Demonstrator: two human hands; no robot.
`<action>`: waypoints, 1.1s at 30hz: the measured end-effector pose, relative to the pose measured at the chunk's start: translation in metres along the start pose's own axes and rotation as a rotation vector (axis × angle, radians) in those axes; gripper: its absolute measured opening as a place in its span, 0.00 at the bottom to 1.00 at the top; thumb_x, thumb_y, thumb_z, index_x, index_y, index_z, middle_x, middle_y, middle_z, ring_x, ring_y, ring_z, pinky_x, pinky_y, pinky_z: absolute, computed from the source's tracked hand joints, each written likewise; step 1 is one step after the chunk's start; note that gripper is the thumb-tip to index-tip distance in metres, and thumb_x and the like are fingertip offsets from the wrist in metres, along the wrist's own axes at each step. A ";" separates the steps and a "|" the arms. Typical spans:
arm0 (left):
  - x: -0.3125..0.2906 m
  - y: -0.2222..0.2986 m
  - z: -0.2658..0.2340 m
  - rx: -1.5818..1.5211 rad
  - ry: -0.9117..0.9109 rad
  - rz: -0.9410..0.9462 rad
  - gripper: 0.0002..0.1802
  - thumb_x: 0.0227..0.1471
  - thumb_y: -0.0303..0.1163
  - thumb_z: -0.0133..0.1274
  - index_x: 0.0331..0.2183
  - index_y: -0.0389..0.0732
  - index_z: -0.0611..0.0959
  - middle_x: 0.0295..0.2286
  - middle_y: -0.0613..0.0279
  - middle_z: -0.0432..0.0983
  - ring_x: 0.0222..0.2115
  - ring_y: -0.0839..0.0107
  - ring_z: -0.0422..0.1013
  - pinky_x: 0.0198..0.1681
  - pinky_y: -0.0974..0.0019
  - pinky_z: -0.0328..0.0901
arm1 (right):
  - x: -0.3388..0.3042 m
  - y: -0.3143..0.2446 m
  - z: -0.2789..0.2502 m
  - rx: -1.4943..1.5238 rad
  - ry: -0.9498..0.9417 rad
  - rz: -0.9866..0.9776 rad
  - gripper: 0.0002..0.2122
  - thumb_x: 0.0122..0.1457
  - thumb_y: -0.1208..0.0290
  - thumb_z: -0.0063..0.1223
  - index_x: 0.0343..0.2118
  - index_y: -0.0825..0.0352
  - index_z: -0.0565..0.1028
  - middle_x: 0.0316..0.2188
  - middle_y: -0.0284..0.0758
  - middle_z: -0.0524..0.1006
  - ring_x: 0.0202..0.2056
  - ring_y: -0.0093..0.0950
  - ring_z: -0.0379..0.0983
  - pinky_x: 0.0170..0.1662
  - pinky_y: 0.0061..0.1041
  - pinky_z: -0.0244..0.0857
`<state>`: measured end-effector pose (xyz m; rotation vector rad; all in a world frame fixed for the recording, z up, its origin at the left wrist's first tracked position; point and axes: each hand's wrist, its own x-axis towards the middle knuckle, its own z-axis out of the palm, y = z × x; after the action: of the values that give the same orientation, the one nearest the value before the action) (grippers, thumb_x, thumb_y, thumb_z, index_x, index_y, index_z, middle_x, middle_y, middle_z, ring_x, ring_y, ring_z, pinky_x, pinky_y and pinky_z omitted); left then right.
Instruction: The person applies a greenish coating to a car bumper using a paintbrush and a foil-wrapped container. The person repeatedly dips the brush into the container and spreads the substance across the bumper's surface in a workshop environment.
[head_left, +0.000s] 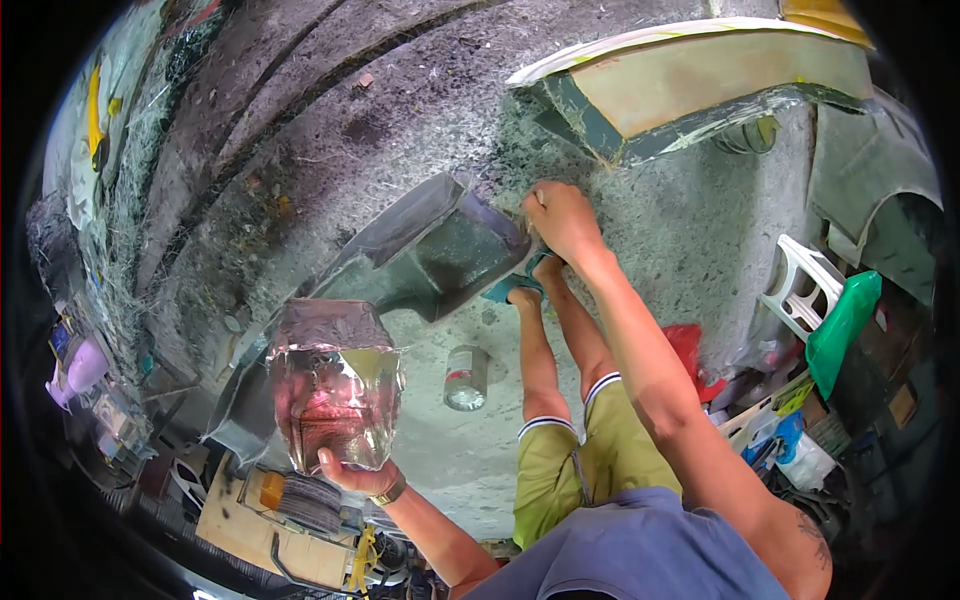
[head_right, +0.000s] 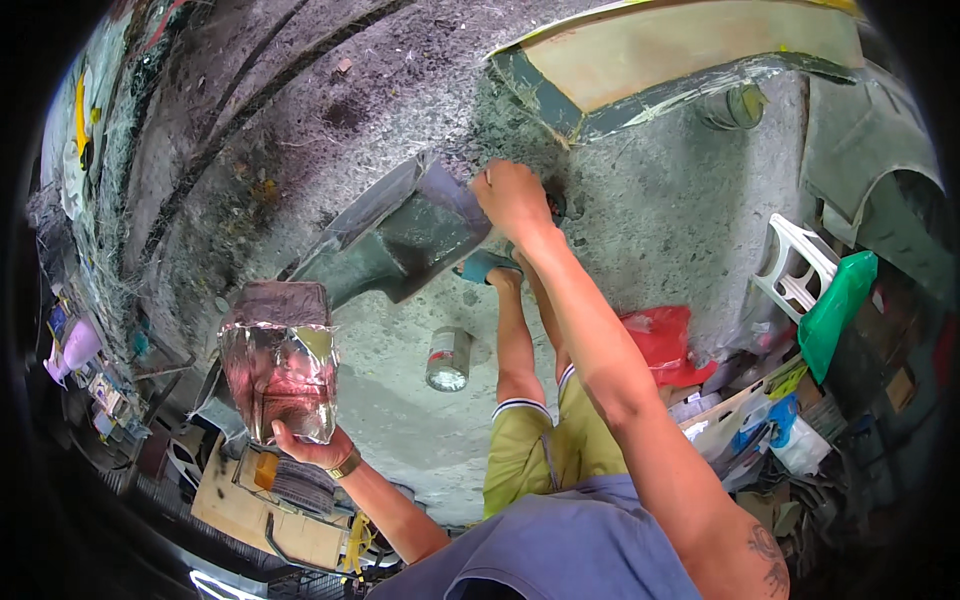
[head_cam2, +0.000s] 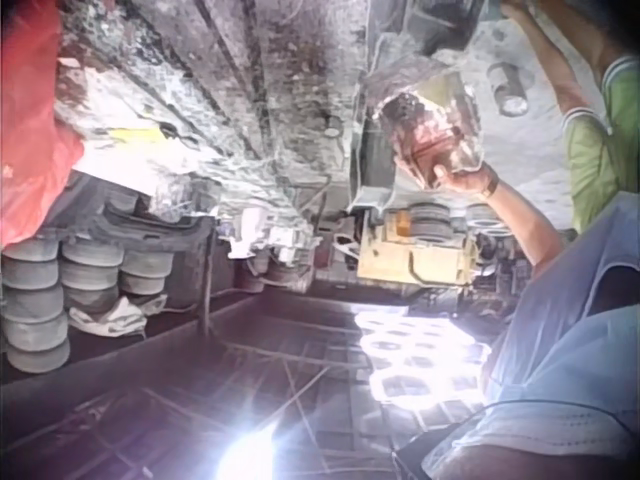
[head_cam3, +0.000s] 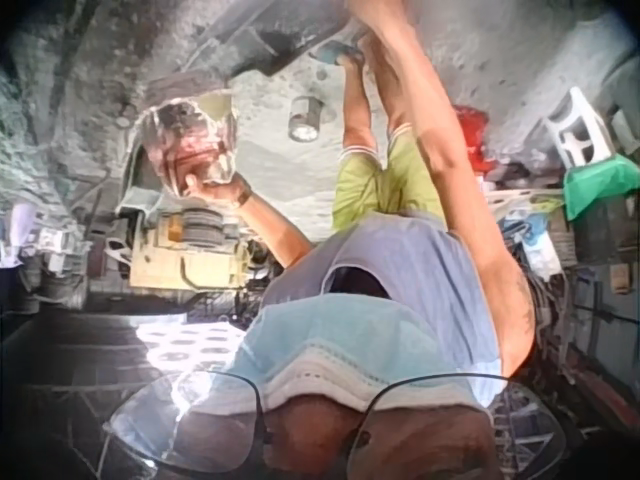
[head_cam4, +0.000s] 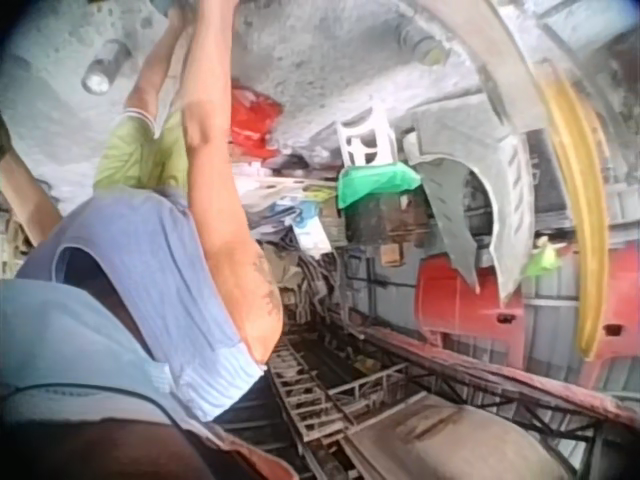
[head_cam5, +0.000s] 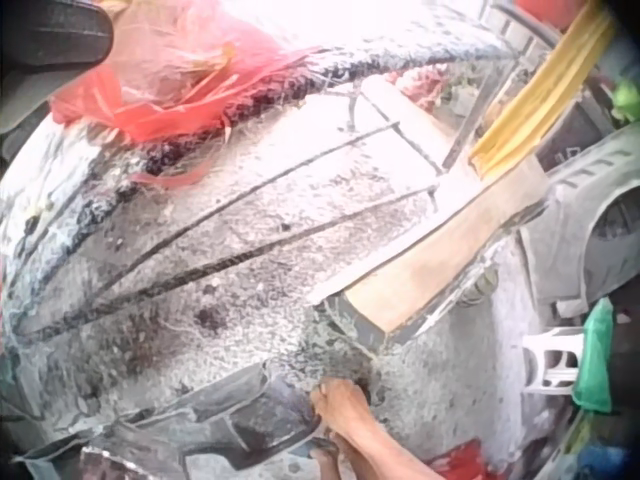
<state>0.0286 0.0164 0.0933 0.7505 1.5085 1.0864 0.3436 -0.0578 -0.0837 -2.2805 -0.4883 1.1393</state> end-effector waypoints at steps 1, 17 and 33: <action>-0.001 0.000 0.001 0.001 0.004 0.001 0.39 0.47 0.50 0.52 0.57 0.40 0.64 0.54 0.58 0.61 0.54 0.61 0.60 0.55 0.53 0.56 | 0.003 0.004 0.004 -0.023 -0.005 -0.022 0.12 0.51 0.68 0.46 0.22 0.73 0.75 0.24 0.53 0.75 0.30 0.50 0.74 0.36 0.44 0.67; -0.007 0.000 0.000 0.044 0.033 0.033 0.39 0.47 0.50 0.52 0.56 0.40 0.64 0.54 0.58 0.62 0.53 0.62 0.61 0.54 0.53 0.57 | 0.002 -0.016 -0.001 0.319 -0.227 -0.099 0.09 0.54 0.67 0.51 0.27 0.68 0.75 0.21 0.46 0.74 0.26 0.43 0.73 0.30 0.36 0.64; -0.006 0.018 0.022 0.128 -0.110 0.060 0.38 0.48 0.51 0.51 0.55 0.38 0.66 0.53 0.59 0.63 0.52 0.63 0.61 0.54 0.55 0.56 | -0.025 0.042 0.005 0.300 -0.101 -0.150 0.08 0.53 0.70 0.51 0.33 0.67 0.78 0.31 0.44 0.75 0.34 0.41 0.74 0.37 0.34 0.67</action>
<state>0.0495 0.0230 0.1122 0.9343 1.4799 0.9832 0.3283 -0.1025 -0.0961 -1.9060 -0.4821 1.1701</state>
